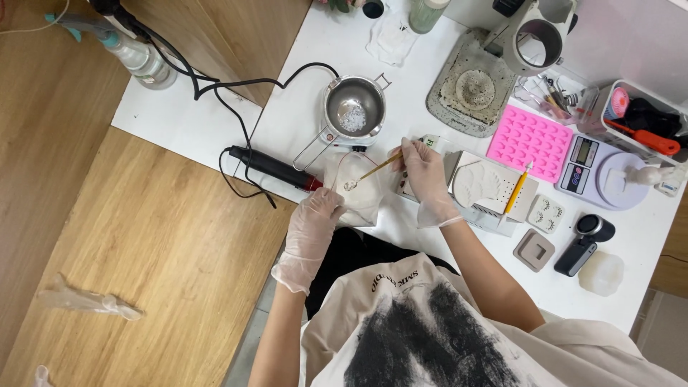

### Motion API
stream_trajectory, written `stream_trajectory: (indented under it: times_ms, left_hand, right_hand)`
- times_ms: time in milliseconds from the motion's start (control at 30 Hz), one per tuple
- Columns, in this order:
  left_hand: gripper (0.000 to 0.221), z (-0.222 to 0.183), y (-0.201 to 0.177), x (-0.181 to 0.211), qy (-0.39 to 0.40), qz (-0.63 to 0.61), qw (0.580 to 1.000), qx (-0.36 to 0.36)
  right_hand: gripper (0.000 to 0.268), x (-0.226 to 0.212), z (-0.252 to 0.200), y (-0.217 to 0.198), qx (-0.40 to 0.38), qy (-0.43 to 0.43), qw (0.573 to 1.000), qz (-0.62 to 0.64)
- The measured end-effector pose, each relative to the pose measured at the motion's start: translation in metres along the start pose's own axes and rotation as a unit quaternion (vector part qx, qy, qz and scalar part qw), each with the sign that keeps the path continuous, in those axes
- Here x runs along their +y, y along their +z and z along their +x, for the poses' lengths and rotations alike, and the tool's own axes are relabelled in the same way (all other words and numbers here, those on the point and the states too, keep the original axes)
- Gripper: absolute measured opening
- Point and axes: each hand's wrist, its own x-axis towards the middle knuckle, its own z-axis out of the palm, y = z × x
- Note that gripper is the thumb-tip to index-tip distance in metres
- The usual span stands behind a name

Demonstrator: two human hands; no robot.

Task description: Measuring and transferring wax flakes from a bag into a melting pot using a spoon while wearing gloves.

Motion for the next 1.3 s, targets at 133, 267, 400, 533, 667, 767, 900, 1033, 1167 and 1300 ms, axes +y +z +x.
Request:
stream_trajectory:
  times_ms: [133, 267, 400, 533, 667, 767, 900, 1033, 1167, 1300]
  left_hand:
    - [0.015, 0.013, 0.001, -0.006, 0.001, -0.036, 0.999, 0.014]
    - [0.014, 0.021, 0.008, -0.017, 0.002, -0.041, 0.999, 0.03]
    - [0.014, 0.024, 0.002, -0.013, -0.028, -0.056, 0.998, 0.029]
    - [0.016, 0.023, 0.001, -0.012, -0.028, -0.058, 0.998, 0.027]
    - [0.016, 0.022, 0.003, -0.011, -0.009, -0.059, 0.998, 0.025]
    - [0.016, 0.021, 0.003, -0.013, 0.0, -0.051, 0.999, 0.019]
    - [0.015, 0.019, 0.005, -0.011, -0.009, -0.048, 0.999, 0.013]
    - [0.015, 0.015, 0.009, -0.014, 0.014, -0.046, 0.999, 0.024]
    - [0.013, 0.01, 0.005, -0.005, 0.018, -0.035, 0.999, 0.001]
    - [0.013, 0.007, 0.01, -0.007, 0.035, 0.013, 0.999, 0.009]
  right_hand:
    - [0.038, -0.015, 0.01, -0.008, 0.01, -0.04, 0.999, 0.012]
    - [0.036, -0.028, 0.032, -0.016, 0.045, -0.063, 0.995, 0.059]
    - [0.037, -0.035, 0.063, -0.02, 0.085, -0.07, 0.992, 0.065]
    - [0.035, -0.039, 0.075, -0.002, 0.113, -0.149, 0.982, 0.003]
    - [0.022, -0.038, 0.066, 0.015, 0.117, -0.345, 0.898, -0.246]
    - [0.012, -0.034, 0.061, 0.012, 0.106, -0.499, 0.771, -0.382]
    - [0.011, -0.049, 0.033, 0.004, 0.117, -0.449, 0.82, -0.335]
    - [0.021, -0.047, 0.0, -0.001, 0.072, -0.265, 0.954, -0.118]
    - [0.02, -0.018, -0.017, 0.019, -0.056, -0.427, 0.827, -0.361]
    - [0.026, 0.025, -0.012, 0.047, -0.065, -0.327, 0.88, -0.339]
